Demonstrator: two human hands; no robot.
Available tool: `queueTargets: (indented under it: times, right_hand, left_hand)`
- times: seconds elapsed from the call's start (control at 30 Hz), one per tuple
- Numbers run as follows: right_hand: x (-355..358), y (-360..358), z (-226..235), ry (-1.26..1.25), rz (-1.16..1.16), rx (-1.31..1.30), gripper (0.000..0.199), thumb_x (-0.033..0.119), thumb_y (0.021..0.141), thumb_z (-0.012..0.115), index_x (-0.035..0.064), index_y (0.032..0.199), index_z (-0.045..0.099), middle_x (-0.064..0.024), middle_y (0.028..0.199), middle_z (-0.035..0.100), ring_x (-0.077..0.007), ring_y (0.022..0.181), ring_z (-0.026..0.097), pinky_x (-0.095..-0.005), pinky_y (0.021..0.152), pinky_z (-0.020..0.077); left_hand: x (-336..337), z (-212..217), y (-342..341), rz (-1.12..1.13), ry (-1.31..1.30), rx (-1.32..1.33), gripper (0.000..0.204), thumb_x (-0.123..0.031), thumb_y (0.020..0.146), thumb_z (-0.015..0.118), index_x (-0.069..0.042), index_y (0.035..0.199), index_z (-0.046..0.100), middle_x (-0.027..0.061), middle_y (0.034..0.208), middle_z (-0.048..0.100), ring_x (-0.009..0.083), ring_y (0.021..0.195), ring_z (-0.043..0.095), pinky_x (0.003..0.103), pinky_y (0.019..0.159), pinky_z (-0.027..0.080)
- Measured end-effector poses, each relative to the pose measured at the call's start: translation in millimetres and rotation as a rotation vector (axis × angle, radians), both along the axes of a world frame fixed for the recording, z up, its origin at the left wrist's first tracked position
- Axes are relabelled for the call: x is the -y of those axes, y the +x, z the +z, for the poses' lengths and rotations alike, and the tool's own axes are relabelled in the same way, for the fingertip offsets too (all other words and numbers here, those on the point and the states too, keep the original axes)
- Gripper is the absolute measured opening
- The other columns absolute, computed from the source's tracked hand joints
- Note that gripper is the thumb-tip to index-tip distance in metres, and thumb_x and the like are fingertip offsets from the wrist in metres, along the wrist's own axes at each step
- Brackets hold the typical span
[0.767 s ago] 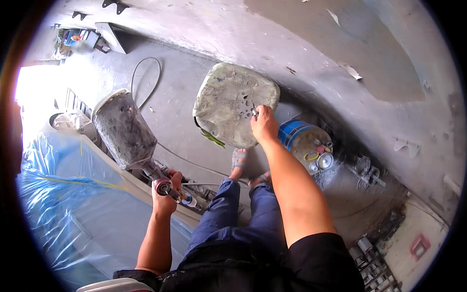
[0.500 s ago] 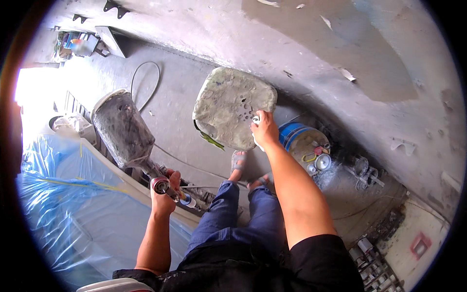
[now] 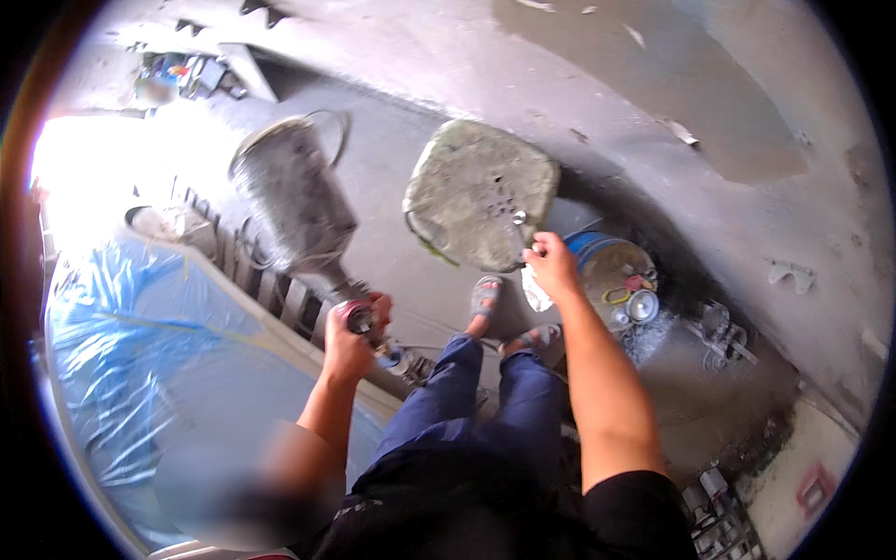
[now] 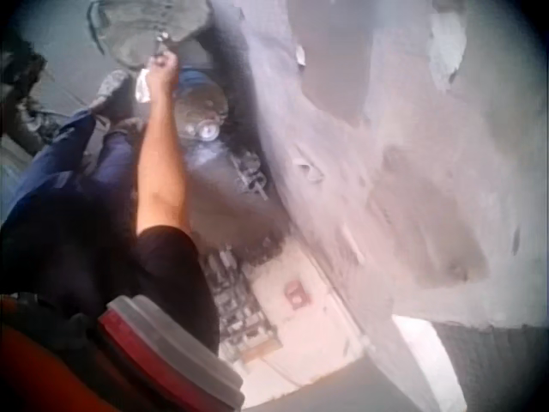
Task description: The person assembles a spray gun by attaching the paint cup, cleaning the nozzle area with a cloth, and securing the nozzle cap. They then use a wrench to tighten the cup and inspect the assembled tool before moving toward a car.
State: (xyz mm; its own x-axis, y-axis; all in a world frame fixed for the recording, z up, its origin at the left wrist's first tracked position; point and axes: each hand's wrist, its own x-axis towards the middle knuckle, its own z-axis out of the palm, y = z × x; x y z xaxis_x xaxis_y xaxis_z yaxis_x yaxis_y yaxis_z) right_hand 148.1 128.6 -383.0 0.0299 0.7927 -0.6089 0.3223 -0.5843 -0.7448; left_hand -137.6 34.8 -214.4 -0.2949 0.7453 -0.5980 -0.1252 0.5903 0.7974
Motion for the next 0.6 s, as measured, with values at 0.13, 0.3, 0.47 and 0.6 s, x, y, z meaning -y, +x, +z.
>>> queueTargets:
  times: [0.13, 0.3, 0.47, 0.6]
  right_hand:
    - [43.1, 8.0, 58.8, -0.019, 0.015, -0.191, 0.020, 0.013, 0.081, 0.066, 0.0030, 0.098, 0.059, -0.0012, 0.082, 0.060, -0.0070, 0.071, 0.053, -0.0226, 0.062, 0.0444]
    - [81.7, 8.3, 171.5, 0.022, 0.034, -0.235, 0.015, 0.012, 0.082, 0.066, 0.0024, 0.091, 0.059, 0.0007, 0.076, 0.059, -0.0052, 0.068, 0.052, -0.0210, 0.061, 0.0435]
    - [89.0, 2.2, 271.0, 0.185, 0.157, -0.206, 0.013, 0.009, 0.082, 0.066, 0.0037, 0.091, 0.057, 0.0020, 0.078, 0.056, -0.0037, 0.069, 0.052, -0.0190, 0.062, 0.0420]
    - [91.6, -0.1, 329.4, 0.460, 0.180, -0.233, 0.012, 0.003, 0.079, 0.067, 0.0040, 0.086, 0.057, 0.0004, 0.078, 0.054, -0.0047, 0.065, 0.051, -0.0197, 0.058, 0.0413]
  left_hand:
    - [-3.9, 31.3, 11.5, -0.103, 0.078, 0.026, 0.017, 0.004, 0.079, 0.055, 0.000, 0.096, 0.057, 0.0045, 0.081, 0.060, 0.0121, 0.073, 0.055, 0.025, 0.066, 0.045]
    - [-6.2, 71.5, 22.1, -0.204, 0.082, 0.002, 0.007, -0.003, 0.082, 0.060, -0.002, 0.089, 0.060, -0.0003, 0.079, 0.059, 0.0072, 0.073, 0.053, 0.023, 0.067, 0.043]
    - [-9.1, 123.3, 37.6, -0.249, 0.182, 0.030, 0.007, -0.003, 0.080, 0.061, -0.001, 0.087, 0.062, -0.0009, 0.077, 0.059, 0.0072, 0.071, 0.052, 0.023, 0.064, 0.043]
    - [-5.1, 145.8, 49.5, -0.258, 0.213, 0.025, 0.005, -0.003, 0.079, 0.062, -0.002, 0.084, 0.061, -0.0010, 0.073, 0.057, 0.0077, 0.067, 0.051, 0.023, 0.060, 0.042]
